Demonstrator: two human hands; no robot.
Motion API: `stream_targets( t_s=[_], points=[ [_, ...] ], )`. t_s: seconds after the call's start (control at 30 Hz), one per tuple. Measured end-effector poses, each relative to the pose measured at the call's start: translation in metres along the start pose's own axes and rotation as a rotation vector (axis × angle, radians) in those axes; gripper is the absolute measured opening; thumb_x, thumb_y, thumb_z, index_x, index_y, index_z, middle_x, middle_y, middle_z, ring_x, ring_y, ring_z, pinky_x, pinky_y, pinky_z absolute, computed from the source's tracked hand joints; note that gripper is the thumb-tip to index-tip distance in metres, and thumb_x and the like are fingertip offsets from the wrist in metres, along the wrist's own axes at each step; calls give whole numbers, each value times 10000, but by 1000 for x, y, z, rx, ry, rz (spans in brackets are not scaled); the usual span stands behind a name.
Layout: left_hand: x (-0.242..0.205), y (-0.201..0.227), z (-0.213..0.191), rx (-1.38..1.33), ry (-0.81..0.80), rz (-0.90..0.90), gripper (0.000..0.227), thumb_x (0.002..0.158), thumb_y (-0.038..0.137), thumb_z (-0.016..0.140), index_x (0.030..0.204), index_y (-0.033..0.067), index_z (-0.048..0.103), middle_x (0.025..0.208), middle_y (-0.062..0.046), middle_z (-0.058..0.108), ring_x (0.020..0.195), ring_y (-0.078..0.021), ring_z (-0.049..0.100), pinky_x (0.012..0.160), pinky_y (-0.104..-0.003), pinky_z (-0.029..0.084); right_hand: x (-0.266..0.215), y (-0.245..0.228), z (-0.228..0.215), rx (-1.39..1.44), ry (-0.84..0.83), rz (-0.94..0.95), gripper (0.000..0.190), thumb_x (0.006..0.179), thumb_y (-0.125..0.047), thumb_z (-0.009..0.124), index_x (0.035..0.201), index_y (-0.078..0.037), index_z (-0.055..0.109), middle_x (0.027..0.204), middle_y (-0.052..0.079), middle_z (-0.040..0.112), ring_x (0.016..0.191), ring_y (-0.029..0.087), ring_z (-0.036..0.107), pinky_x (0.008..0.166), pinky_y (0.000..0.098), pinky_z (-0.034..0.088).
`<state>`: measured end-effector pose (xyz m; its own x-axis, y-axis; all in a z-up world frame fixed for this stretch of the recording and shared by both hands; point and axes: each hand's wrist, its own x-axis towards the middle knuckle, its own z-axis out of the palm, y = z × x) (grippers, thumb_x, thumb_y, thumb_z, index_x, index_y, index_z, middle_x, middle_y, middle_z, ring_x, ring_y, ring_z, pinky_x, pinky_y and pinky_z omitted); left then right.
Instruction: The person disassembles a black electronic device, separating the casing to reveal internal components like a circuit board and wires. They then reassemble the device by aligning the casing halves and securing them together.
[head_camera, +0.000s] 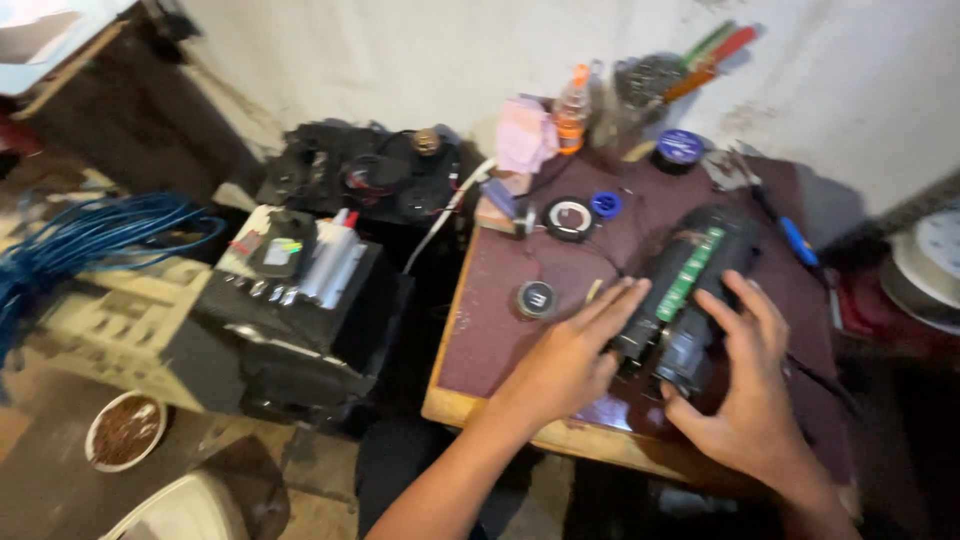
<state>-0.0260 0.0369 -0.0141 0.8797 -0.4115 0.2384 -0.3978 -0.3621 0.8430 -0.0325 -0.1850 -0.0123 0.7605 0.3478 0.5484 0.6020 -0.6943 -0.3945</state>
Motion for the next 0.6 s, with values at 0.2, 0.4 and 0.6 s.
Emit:
stream_targets(
  t_s=[0.2, 0.4, 0.6],
  points=[
    [1, -5, 15, 27, 101, 87, 905, 763, -171, 510, 1586, 132, 283, 1622, -167, 396, 1529, -343, 341, 1264, -394, 248, 1, -6, -14, 107, -43, 42, 856, 700, -106, 696, 1506, -36, 417, 1633, 209, 312, 1554, 436, 252, 1257, 587, 233],
    [5, -10, 17, 40, 165, 99, 833, 786, -163, 541, 1558, 75, 337, 1562, -189, 471, 1451, -357, 454, 1225, -400, 347, 0, -5, -19, 190, -27, 114, 848, 650, -47, 646, 1476, -52, 454, 1616, 204, 345, 1540, 398, 284, 1229, 535, 281],
    [5, 0, 16, 9, 310, 149, 780, 748, -171, 578, 1498, 26, 494, 1399, -301, 587, 1283, -472, 568, 1051, -507, 488, -4, -9, -7, 131, 193, 119, 884, 551, 44, 761, 1411, -26, 570, 1483, 207, 438, 1407, 430, 442, 1175, 471, 396]
  ],
)
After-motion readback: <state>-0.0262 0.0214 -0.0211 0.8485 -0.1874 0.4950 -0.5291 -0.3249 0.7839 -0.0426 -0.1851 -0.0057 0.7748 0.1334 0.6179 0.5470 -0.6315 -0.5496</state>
